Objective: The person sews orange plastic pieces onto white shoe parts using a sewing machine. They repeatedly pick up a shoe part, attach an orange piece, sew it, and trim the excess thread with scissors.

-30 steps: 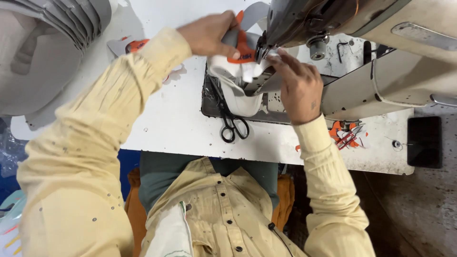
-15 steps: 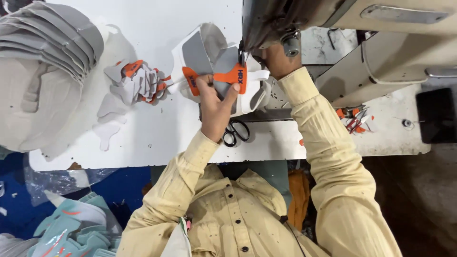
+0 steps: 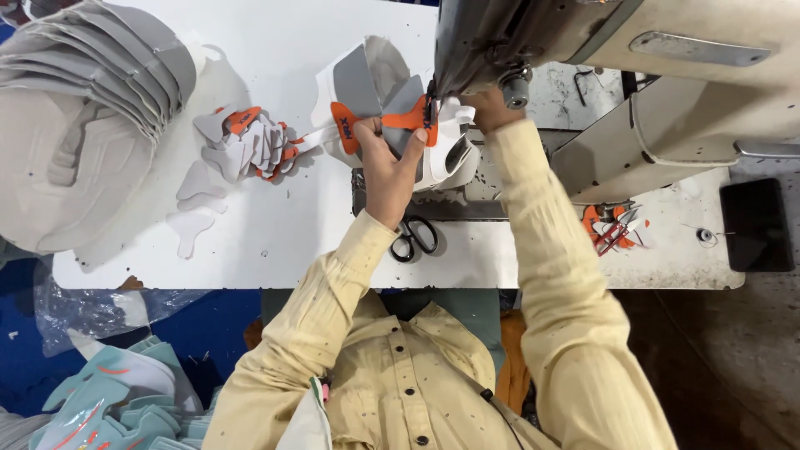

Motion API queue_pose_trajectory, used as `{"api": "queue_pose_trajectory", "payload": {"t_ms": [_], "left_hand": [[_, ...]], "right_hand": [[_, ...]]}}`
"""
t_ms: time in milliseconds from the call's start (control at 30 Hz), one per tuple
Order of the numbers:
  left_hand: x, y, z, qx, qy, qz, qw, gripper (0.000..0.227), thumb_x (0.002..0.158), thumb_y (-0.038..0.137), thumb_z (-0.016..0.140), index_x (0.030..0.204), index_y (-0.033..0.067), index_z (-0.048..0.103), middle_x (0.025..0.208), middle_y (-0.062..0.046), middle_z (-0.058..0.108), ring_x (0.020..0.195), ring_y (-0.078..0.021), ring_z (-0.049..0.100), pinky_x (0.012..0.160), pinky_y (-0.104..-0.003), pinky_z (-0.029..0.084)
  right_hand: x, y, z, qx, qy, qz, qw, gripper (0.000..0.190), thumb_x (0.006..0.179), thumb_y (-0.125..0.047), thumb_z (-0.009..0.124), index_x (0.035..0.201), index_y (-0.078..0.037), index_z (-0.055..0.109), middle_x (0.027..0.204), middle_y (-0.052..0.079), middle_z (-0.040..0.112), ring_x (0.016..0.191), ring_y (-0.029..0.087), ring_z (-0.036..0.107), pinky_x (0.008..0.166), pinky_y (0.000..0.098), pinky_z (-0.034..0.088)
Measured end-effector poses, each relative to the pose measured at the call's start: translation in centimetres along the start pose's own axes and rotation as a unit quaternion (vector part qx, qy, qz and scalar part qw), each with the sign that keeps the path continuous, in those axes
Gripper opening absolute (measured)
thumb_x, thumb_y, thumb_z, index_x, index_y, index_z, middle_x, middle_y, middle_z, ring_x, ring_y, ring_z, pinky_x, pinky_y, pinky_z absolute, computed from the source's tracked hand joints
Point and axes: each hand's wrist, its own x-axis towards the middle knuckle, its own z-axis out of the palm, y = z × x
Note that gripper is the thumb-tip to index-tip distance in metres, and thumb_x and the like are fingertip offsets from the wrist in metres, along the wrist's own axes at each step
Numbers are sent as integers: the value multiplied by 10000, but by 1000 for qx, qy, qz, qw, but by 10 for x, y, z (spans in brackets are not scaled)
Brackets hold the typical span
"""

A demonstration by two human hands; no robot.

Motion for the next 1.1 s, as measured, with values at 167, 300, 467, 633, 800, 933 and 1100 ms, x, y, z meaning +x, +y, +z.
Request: {"api": "queue_pose_trajectory", "payload": {"t_ms": [167, 300, 467, 633, 800, 933, 1100], "left_hand": [[-3, 6, 1, 35, 5, 15, 999, 575, 1003, 367, 741, 1206, -1, 349, 1207, -109, 436, 1148, -178, 456, 1085, -324, 396], [-4, 8, 0, 49, -5, 25, 998, 568, 1022, 367, 714, 1210, 3, 322, 1228, -122, 473, 1150, -181, 488, 1065, -331, 413], [-30, 27, -30, 0, -48, -53, 997, 556, 1022, 383, 678, 1341, 33, 386, 1166, -87, 613, 1030, -138, 604, 898, -274, 508], [-37, 16, -78, 45, 166, 36, 984, 584, 966, 245, 790, 1312, 36, 368, 1223, -33, 447, 907, -85, 530, 673, -245, 494], [1, -5, -108, -81, 56, -195, 976, 352, 925, 214, 772, 1129, 17, 563, 901, -20, 571, 603, -79, 472, 493, -255, 379], [16, 25, -107, -34, 55, -78, 995, 207, 936, 142, 766, 1073, 14, 678, 779, 39, 587, 614, -39, 407, 524, -224, 320], [9, 17, -105, -20, 46, -11, 999, 225, 968, 118, 744, 1133, 7, 640, 920, 36, 677, 764, -39, 552, 682, -218, 462]], "right_hand": [[-48, -146, -90, 403, 217, 260, 850, 199, 1064, 61, 534, 1243, -13, 577, 1233, 84, 695, 1176, 173, 688, 1040, 310, 583], [-109, -245, -86, 316, 84, 376, 867, 242, 911, 78, 469, 1098, -18, 591, 956, 85, 667, 800, 194, 658, 719, 332, 572], [-91, -305, -93, 79, -22, 184, 979, 483, 802, -69, 685, 1262, 20, 566, 1037, 228, 615, 891, 430, 610, 769, 481, 524], [-95, -282, -87, 133, -143, 247, 949, 533, 737, -128, 780, 1221, 16, 609, 902, 245, 662, 761, 461, 646, 647, 527, 513], [-152, -255, -53, 377, -190, 411, 808, 373, 849, -144, 701, 1185, -2, 621, 791, 145, 667, 605, 267, 652, 544, 420, 525], [-142, -305, -80, 526, -107, 482, 692, 311, 949, -197, 706, 1190, -37, 590, 802, 32, 619, 570, 124, 590, 474, 325, 457], [-96, -305, -89, 474, -62, 407, 778, 320, 1000, -207, 700, 1227, -36, 552, 857, -7, 585, 636, 61, 498, 532, 235, 420]]}}
